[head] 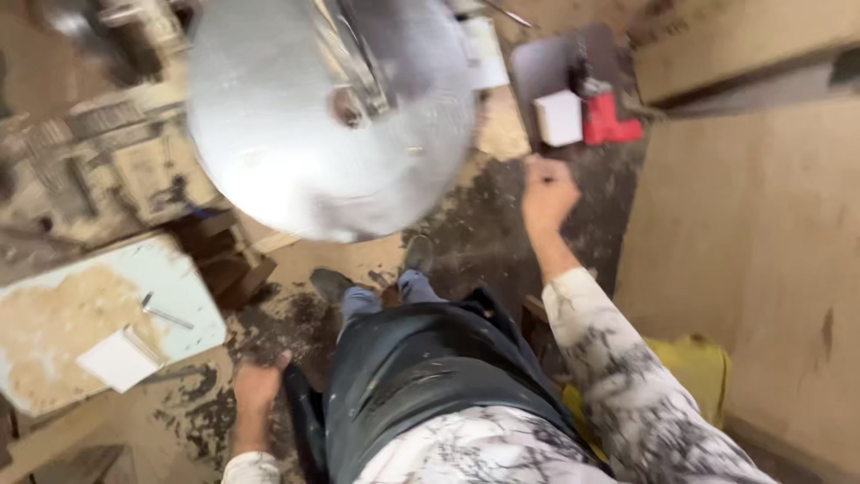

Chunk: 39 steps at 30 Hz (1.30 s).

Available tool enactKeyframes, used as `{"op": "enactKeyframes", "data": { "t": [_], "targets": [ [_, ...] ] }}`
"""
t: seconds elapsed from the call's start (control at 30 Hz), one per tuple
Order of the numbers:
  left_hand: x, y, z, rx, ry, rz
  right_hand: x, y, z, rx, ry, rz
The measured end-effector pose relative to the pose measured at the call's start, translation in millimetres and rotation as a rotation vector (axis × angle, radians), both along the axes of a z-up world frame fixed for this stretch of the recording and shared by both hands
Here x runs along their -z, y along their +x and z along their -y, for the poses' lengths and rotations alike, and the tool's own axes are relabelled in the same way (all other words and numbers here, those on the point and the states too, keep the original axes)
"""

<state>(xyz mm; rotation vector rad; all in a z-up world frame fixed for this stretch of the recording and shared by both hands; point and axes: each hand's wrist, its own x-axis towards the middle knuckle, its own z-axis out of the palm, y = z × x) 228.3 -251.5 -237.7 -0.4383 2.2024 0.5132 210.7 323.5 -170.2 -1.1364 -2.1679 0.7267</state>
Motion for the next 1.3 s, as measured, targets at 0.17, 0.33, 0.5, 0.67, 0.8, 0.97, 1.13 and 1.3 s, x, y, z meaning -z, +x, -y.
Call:
{"op": "enactKeyframes", "data": {
  "t": [0.17,0.33,0.5,0.67,0.8,0.97,1.13,1.3],
  "targets": [
    [-33.0,-9.0,-54.6,0.024,0.266,0.029,38.4,56.9,-82.9,0.031,-0.278,0.667],
    [-45.8,-24.6,-99.4,0.286,0.037,0.114,80.3,50.6,-157.9,0.043,-0.355,0.604],
    [-44.8,-14.1,-131.8,0.373,0.201,0.124,123.9,15.4,-206.4,-0.049,-0.191,0.570],
    [-34.5,0.0,-142.0,0.171,-0.072,0.399,166.5,-7.6,-230.7,-0.097,-0.084,0.565],
    [-34.6,12.6,-141.2,0.281,-0.091,0.273,167.6,-17.3,-247.6,-0.098,-0.032,0.584],
    [-44.3,13.7,-137.2,0.410,0.037,-0.050,99.0,-28.4,-224.6,-0.046,-0.491,0.044],
    [-92.6,-13.6,-168.4,0.312,0.168,-0.331,-46.4,-21.6,-124.6,-0.501,-0.778,-0.301],
    [-182.1,-52.5,-206.0,0.075,0.286,-0.500,-169.6,-51.8,-18.2,-1.119,-0.045,-0.155]
  ]
}}
